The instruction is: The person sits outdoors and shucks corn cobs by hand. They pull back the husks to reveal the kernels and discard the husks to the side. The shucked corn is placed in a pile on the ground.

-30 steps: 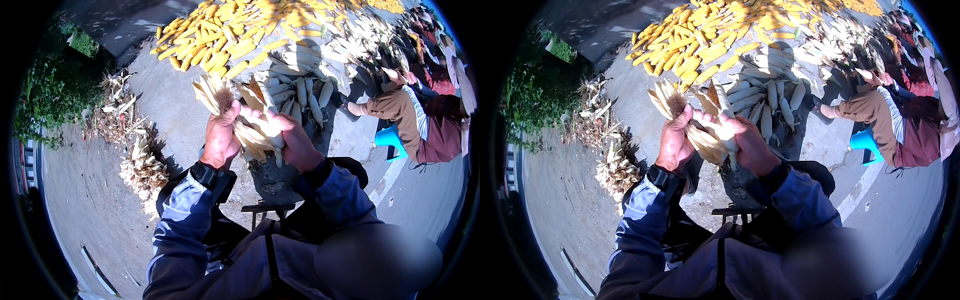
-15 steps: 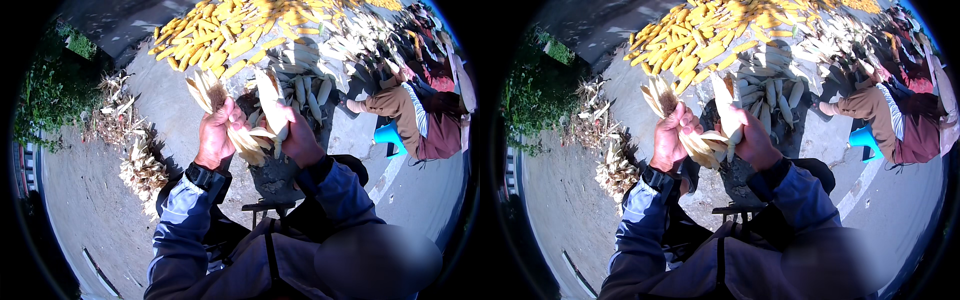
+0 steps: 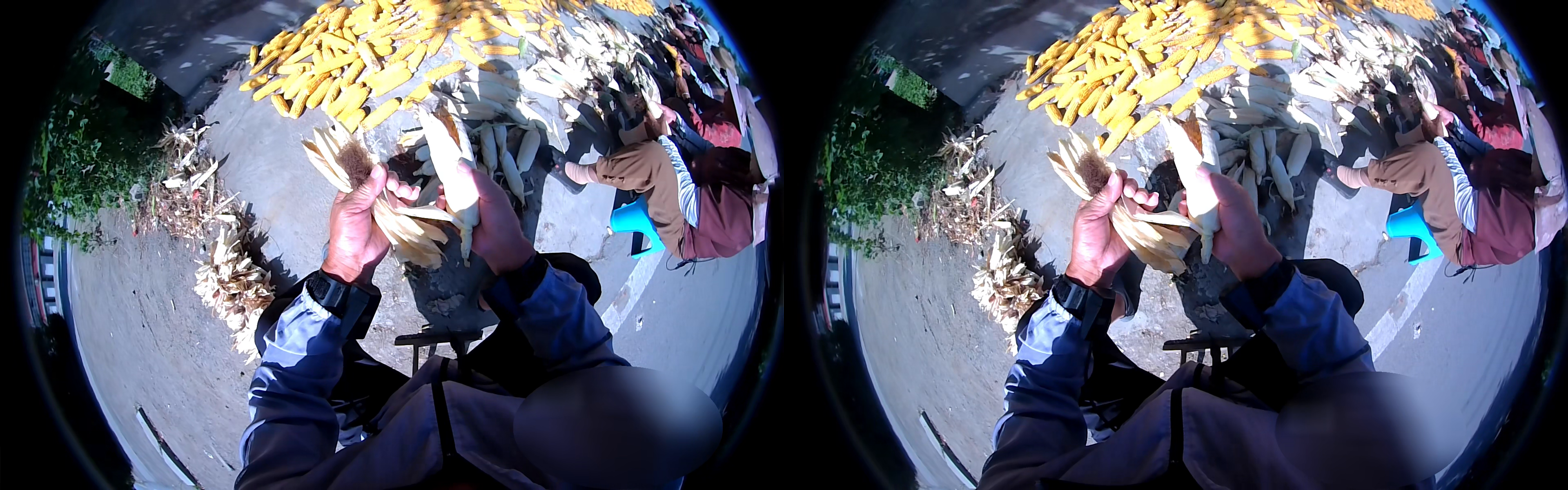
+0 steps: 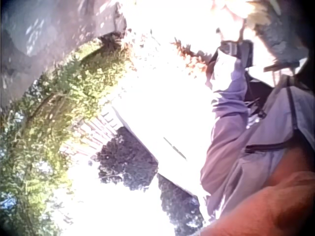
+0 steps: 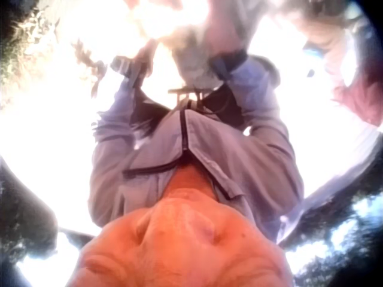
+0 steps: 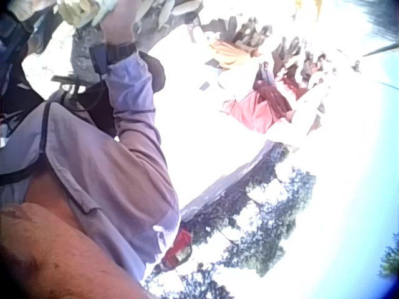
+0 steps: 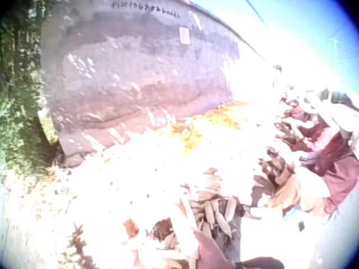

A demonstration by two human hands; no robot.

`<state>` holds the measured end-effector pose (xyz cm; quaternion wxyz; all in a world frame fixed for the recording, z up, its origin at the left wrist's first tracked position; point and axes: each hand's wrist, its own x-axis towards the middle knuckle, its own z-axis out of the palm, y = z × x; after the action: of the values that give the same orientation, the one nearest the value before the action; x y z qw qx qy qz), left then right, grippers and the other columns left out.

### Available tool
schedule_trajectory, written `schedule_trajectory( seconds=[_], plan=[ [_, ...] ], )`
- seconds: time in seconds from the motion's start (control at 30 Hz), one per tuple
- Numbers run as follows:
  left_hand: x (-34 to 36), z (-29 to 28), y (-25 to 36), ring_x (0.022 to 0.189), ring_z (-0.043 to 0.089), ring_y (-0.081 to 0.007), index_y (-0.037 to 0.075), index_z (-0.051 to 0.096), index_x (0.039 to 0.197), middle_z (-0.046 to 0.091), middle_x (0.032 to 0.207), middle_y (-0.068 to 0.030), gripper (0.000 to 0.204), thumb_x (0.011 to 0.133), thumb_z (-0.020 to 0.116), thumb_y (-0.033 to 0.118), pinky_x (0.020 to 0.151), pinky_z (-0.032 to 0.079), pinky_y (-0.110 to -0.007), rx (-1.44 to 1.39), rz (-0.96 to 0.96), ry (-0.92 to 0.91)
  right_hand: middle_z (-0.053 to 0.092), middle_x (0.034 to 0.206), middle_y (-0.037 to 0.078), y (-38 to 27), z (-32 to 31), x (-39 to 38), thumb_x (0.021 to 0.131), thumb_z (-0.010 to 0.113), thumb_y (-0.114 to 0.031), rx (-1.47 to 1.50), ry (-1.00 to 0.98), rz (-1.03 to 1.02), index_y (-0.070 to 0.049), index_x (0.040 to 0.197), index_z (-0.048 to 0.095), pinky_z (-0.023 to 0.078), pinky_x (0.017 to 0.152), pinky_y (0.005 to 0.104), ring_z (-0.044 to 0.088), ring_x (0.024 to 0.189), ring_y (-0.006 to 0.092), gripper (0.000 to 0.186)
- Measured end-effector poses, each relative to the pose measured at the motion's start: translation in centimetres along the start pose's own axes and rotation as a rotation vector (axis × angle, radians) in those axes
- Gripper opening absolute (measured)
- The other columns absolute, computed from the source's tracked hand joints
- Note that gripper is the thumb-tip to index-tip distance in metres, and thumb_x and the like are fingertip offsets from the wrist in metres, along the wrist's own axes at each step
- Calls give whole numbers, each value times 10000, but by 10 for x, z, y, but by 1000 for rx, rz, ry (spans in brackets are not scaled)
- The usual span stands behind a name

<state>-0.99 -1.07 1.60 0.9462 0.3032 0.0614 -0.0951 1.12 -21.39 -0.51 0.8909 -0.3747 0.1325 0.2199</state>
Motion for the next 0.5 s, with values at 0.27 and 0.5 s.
schedule_trajectory(
  seconds=[0.27, 0.5],
  plan=[
    [0, -1, -9, 889, 710, -238, 10, 636, 1087, 679, 909, -72, 176, 1006, 688, 158, 934, 596, -435, 9, 3, 60, 645, 899, 53, 3, 8, -3, 981, 699, -239, -15, -15, -25, -28, 1083, 623, 570, 704, 328, 656, 769, 160, 247],
    [0, 0, -3, 814, 653, -223, 15, 607, 968, 610, 848, -67, 240, 1051, 620, 240, 911, 587, -455, -10, -73, 35, 658, 905, 57, 14, 9, -3, 994, 676, -220, -11, -75, -32, -20, 1097, 626, 561, 701, 321, 664, 768, 152, 231]
  ],
)
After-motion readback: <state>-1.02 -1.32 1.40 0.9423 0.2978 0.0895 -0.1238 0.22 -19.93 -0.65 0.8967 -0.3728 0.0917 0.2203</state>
